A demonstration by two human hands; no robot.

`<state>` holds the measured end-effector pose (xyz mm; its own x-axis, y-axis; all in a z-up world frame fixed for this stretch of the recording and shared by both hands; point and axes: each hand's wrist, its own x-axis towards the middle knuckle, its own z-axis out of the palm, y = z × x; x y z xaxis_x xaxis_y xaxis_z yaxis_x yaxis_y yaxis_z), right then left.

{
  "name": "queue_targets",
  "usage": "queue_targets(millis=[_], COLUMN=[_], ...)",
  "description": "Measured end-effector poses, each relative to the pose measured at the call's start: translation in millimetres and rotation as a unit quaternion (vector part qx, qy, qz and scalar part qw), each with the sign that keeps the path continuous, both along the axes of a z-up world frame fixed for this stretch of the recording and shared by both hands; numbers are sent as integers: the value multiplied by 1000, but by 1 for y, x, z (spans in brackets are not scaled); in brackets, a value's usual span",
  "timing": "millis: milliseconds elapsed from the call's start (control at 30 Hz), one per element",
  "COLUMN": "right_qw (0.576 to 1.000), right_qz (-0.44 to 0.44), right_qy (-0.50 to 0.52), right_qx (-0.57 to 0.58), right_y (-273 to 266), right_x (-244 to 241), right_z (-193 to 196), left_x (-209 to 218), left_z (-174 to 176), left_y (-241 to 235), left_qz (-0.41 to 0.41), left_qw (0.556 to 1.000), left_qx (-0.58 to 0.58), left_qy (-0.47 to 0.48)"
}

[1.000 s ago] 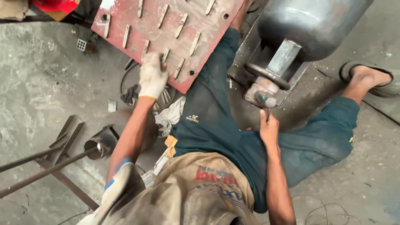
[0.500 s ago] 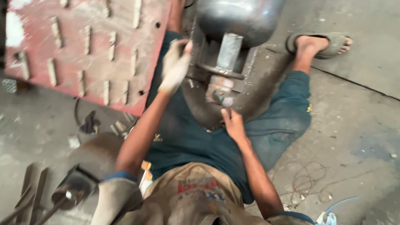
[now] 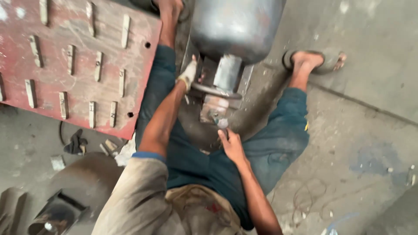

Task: Assembling and hammering metal components onto gas cylinders.

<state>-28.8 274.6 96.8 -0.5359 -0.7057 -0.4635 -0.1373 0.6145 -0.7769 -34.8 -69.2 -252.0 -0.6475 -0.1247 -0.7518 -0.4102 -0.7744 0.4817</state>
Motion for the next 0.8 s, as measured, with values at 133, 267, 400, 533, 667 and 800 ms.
queue_targets(millis=[133,267,400,533,667,800], right_qw=[997,996,995,993,984,958], right_qz=[-18,-36,-56,-17,-23,-96], right_qy=[-44,-61,-85,67,137,107], right_qx=[-61,-47,-13,-94,-115,-250], right_y=[-4,0,-7,-7,-29,-57], right_x=[6,8,4,-24,-72,-88], right_z=[-1,5,14,15,96,149], left_x=[-7,10,37,18,18,17], left_z=[94,134,196,201,245,264], left_y=[21,21,36,65,82,84], left_qz=[32,45,127,141,151,161], left_qw=[989,889,861,845,790,813], left_qx=[-104,-413,-483,-505,-587,-550], left_qy=[-97,-194,-98,-106,-91,-104])
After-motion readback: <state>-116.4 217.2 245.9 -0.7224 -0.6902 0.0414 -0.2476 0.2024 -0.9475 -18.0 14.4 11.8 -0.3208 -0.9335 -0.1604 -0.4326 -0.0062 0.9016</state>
